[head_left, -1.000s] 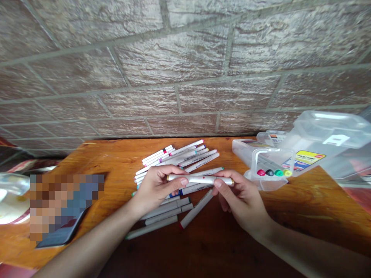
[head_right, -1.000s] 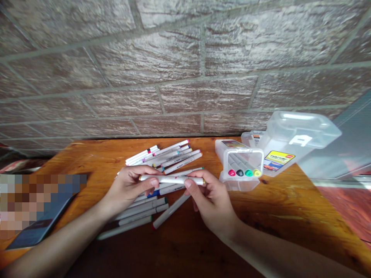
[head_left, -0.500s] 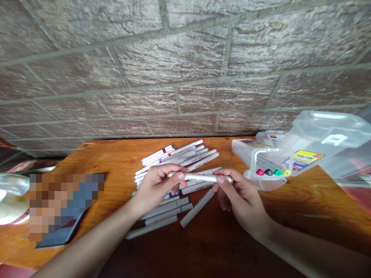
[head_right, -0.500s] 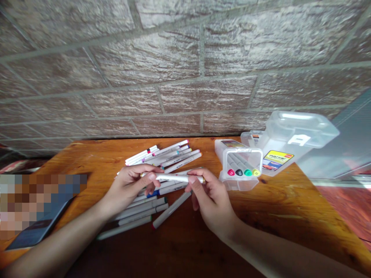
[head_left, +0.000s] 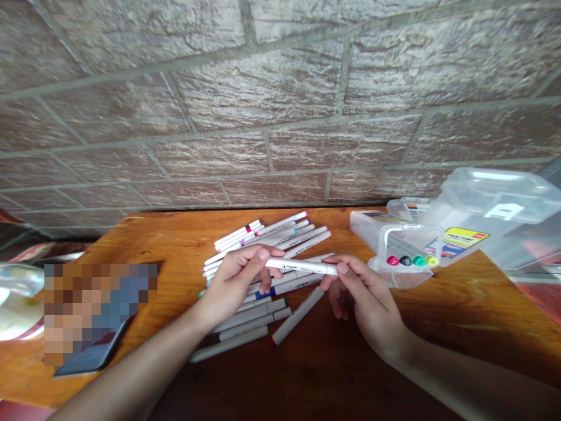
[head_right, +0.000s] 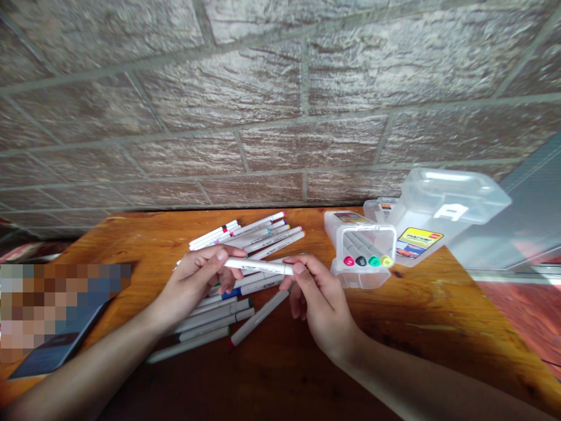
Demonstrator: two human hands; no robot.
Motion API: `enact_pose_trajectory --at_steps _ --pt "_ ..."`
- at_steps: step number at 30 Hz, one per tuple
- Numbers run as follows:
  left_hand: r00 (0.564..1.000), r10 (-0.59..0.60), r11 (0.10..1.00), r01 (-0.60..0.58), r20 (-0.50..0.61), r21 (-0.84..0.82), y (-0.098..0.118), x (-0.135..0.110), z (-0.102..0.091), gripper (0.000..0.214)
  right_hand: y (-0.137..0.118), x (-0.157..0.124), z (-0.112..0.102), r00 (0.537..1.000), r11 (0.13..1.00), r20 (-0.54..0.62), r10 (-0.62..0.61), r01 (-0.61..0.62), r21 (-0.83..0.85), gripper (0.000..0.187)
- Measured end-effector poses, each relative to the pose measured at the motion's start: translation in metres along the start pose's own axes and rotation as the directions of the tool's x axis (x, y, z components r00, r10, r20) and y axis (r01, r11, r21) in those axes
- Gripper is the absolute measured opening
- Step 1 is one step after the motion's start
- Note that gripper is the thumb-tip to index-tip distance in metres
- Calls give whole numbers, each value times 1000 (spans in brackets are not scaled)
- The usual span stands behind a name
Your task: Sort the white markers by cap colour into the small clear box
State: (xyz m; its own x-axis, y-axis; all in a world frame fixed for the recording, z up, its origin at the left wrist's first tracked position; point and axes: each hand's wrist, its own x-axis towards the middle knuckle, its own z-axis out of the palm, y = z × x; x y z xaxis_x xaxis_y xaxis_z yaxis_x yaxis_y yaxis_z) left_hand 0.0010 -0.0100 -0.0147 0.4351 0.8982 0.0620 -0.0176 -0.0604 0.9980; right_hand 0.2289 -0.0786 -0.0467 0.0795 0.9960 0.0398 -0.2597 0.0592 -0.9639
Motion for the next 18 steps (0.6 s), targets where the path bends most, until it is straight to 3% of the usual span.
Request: enact_pose_trajectory --at_steps 8,18 --pt "1000 -24 993 25 10 -112 0 1 0 40 0 0 -1 1000 1000 10 0 -1 26 36" --pt "999 -44 990 46 12 -136 -2 1 -1 43 -2 0 0 1000 999 -13 19 -18 37 40"
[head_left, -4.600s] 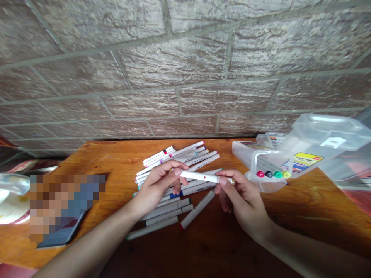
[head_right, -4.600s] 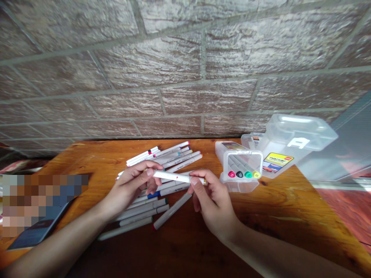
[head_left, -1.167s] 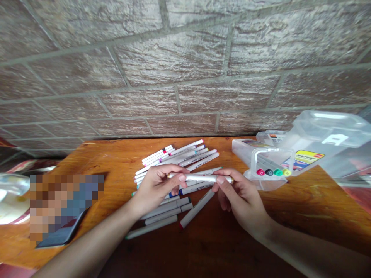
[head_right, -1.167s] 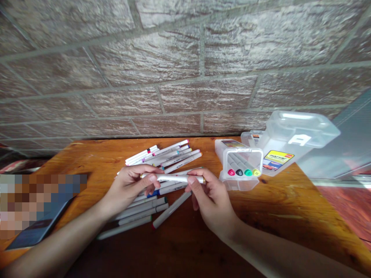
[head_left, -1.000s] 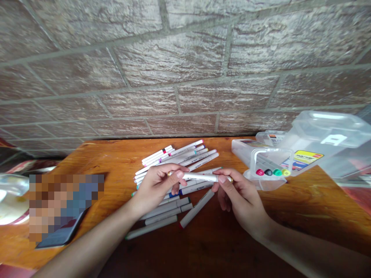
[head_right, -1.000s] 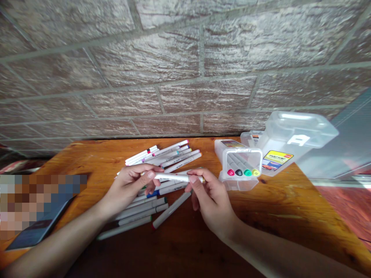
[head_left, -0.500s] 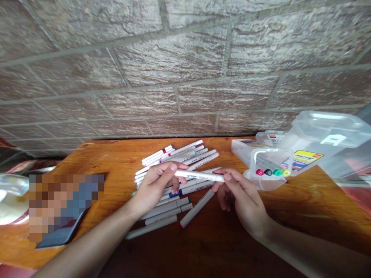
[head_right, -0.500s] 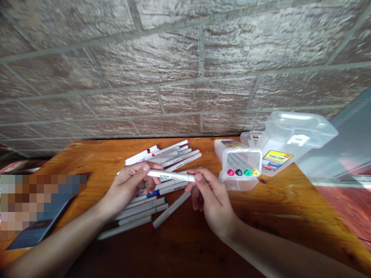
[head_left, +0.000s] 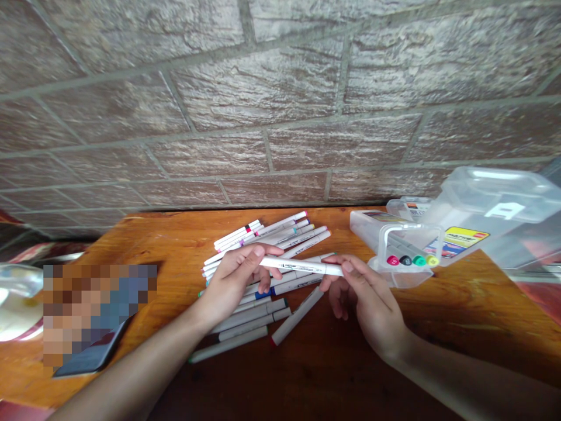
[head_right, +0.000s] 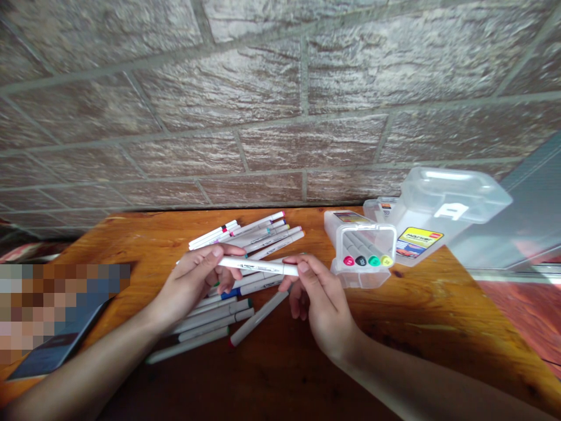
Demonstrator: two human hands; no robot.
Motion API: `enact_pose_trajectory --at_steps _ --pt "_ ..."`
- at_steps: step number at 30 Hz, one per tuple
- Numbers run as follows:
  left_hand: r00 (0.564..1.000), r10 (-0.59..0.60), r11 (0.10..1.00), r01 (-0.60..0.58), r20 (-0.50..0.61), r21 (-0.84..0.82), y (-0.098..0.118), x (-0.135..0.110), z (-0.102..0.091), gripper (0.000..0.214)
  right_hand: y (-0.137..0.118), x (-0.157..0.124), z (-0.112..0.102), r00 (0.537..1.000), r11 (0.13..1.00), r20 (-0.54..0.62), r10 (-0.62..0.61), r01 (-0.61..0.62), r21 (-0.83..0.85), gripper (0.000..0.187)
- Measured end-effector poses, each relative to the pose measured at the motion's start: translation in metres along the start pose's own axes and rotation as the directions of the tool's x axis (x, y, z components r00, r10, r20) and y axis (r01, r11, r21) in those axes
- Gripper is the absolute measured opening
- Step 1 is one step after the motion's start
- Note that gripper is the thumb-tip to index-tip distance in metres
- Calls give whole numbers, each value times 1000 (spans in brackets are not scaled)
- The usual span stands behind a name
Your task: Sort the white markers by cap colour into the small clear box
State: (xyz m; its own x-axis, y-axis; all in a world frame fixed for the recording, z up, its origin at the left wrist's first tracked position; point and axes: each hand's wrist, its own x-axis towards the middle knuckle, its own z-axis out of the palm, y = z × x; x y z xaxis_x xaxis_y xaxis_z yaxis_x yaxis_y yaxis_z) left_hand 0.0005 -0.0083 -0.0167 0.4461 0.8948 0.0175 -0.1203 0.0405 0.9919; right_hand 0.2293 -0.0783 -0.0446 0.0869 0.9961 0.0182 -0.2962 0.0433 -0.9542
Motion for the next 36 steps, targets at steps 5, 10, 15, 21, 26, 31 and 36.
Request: enact_pose_trajectory --at_steps 5,10,15,21,26,31,36 --pt "1000 4 1000 -4 11 -11 -1 0 -1 43 -1 0 0 1000 1000 -2 1 -1 -5 40" --pt "1000 9 1000 -9 18 -5 -2 0 -2 45 -1 0 1 1000 1000 3 -4 4 8 40" --pt "1000 5 1000 -4 21 -14 -1 -1 -3 45 -2 0 1 1000 1000 -7 12 -12 19 40" --pt "1000 -10 1000 10 15 -7 -2 0 -3 45 -2 0 1 1000 1000 -13 20 -20 23 41" --pt "1000 -3 1000 3 20 -1 -2 -1 -3 45 -2 0 1 1000 1000 -13 21 -20 18 40" --pt "999 15 1000 -15 37 0 -2 0 -4 40 1 0 0 1000 1000 -5 5 -5 23 39" --pt "1000 14 1000 -14 25 1 -2 0 -3 40 4 0 -2 1000 1000 3 -16 16 -5 37"
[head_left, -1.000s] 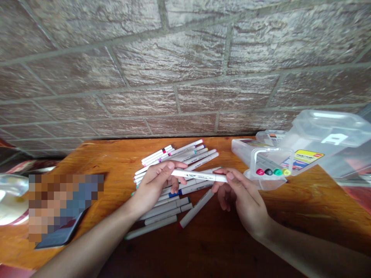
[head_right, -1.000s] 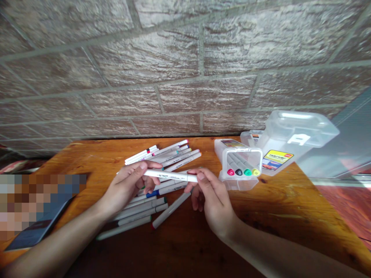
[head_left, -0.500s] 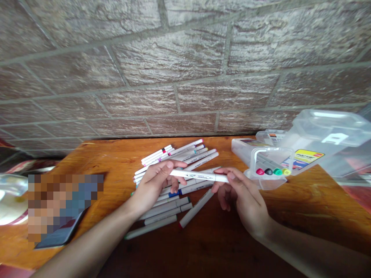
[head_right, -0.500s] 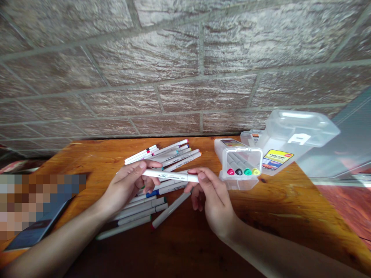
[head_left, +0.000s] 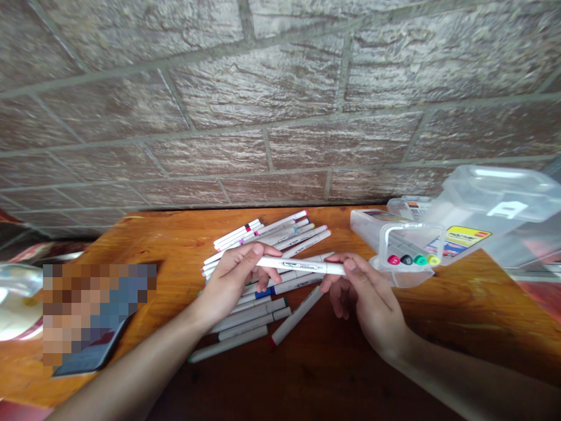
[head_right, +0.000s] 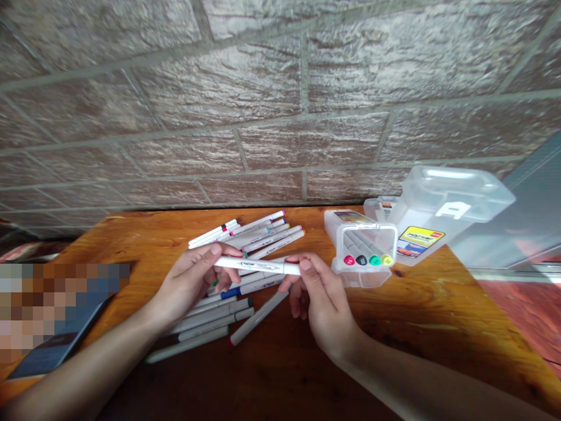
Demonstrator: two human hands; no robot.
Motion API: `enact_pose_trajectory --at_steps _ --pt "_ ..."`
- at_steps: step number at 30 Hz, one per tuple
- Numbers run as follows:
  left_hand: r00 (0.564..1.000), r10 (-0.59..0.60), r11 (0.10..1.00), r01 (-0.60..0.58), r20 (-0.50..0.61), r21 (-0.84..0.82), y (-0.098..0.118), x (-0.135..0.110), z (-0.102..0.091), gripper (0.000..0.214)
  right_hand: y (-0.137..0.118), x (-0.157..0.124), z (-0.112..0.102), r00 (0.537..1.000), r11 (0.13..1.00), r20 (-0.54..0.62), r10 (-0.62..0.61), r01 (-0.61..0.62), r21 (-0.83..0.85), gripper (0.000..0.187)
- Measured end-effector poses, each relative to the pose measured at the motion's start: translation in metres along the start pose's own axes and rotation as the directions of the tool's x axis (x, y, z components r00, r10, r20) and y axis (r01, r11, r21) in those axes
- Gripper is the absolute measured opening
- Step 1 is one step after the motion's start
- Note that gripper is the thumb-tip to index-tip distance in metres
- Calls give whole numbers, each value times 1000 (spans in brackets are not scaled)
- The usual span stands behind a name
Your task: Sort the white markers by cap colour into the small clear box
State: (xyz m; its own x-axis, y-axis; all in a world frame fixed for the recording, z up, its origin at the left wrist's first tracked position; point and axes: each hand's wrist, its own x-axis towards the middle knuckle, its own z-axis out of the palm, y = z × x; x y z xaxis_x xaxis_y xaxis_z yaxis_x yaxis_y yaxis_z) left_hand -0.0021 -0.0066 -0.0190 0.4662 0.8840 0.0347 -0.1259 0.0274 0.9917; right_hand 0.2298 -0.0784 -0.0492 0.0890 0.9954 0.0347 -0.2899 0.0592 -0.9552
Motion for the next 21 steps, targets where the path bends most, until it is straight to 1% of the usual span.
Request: enact_pose_trajectory --at_steps 9,16,21 --pt "1000 7 1000 -7 -4 25 0 -1 1 40 1 0 1 1000 999 0 -17 17 -30 38" --pt "1000 17 992 -16 -10 123 0 0 0 35 2 2 0 1000 998 -8 -30 29 -48 41" --pt "999 38 988 -39 3 147 4 0 2 31 2 1 -1 1000 998 -5 -27 27 -55 42"
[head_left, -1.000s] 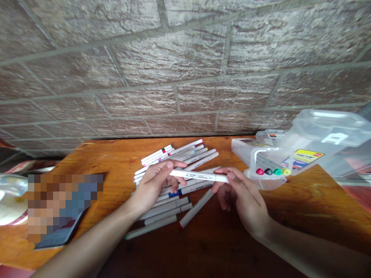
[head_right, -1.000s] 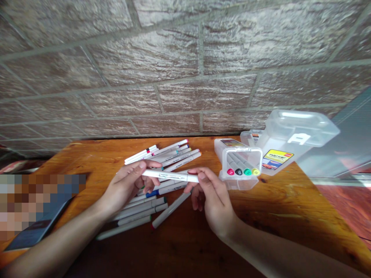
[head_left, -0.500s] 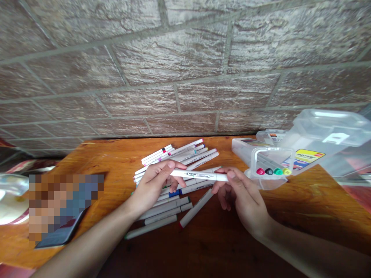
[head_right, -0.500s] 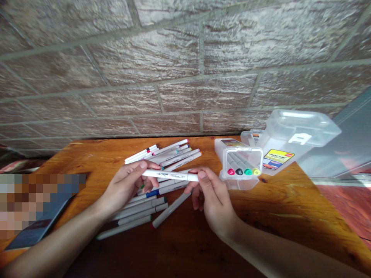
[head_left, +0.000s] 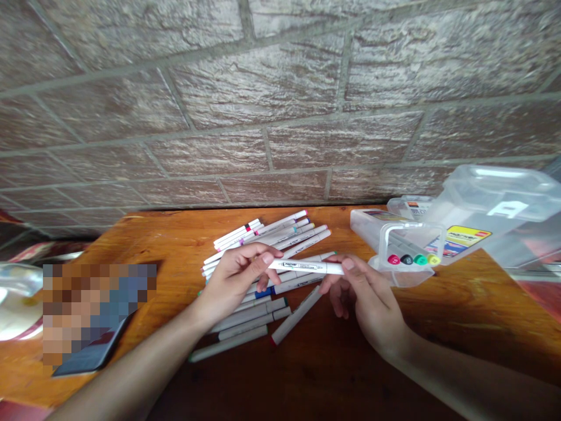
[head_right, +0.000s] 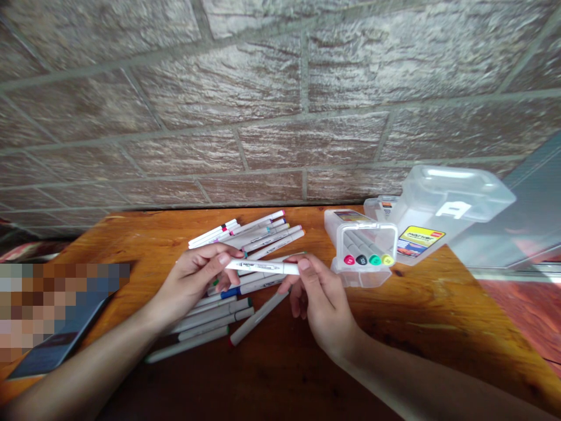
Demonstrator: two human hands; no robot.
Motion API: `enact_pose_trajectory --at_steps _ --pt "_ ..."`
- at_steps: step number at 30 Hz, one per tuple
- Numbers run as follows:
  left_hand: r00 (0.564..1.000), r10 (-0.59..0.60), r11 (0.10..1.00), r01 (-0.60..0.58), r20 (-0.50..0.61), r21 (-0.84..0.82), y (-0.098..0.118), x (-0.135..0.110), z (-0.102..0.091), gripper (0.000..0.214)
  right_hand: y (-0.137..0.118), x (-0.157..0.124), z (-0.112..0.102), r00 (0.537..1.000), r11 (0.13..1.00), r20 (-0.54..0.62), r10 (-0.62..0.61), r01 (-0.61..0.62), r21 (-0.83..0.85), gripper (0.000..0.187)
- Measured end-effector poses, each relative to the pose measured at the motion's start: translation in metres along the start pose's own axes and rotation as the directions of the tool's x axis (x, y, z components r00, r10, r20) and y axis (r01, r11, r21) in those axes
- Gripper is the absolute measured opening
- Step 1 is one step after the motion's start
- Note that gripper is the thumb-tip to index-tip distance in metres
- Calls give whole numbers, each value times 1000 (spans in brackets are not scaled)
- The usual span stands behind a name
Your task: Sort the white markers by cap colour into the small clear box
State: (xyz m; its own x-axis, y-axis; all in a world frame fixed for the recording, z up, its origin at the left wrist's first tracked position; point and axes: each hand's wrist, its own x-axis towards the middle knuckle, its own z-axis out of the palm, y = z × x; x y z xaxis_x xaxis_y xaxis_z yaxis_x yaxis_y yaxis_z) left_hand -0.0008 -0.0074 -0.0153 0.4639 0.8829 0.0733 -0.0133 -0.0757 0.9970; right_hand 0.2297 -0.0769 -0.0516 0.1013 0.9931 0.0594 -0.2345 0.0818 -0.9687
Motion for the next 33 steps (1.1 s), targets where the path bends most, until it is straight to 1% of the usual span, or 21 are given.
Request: enact_pose_trajectory --at_steps 5,14,25,29,33 --pt "1000 -10 1000 10 10 9 1 0 0 29 -2 0 0 1000 1000 12 5 -5 -22 44" --pt "999 -40 999 40 -18 33 2 -2 2 28 -3 2 1 998 997 63 -9 14 -82 35" --pt "1000 -27 995 27 5 95 -1 -1 -2 29 0 -1 1 995 998 97 3 3 -59 30" --pt "1000 -15 995 14 10 95 -2 -2 -1 29 -2 -1 1 996 998 91 1 4 -57 30" --pt "1000 -10 997 10 -10 82 1 -3 1 29 -4 0 1 997 998 76 10 -6 -60 34"
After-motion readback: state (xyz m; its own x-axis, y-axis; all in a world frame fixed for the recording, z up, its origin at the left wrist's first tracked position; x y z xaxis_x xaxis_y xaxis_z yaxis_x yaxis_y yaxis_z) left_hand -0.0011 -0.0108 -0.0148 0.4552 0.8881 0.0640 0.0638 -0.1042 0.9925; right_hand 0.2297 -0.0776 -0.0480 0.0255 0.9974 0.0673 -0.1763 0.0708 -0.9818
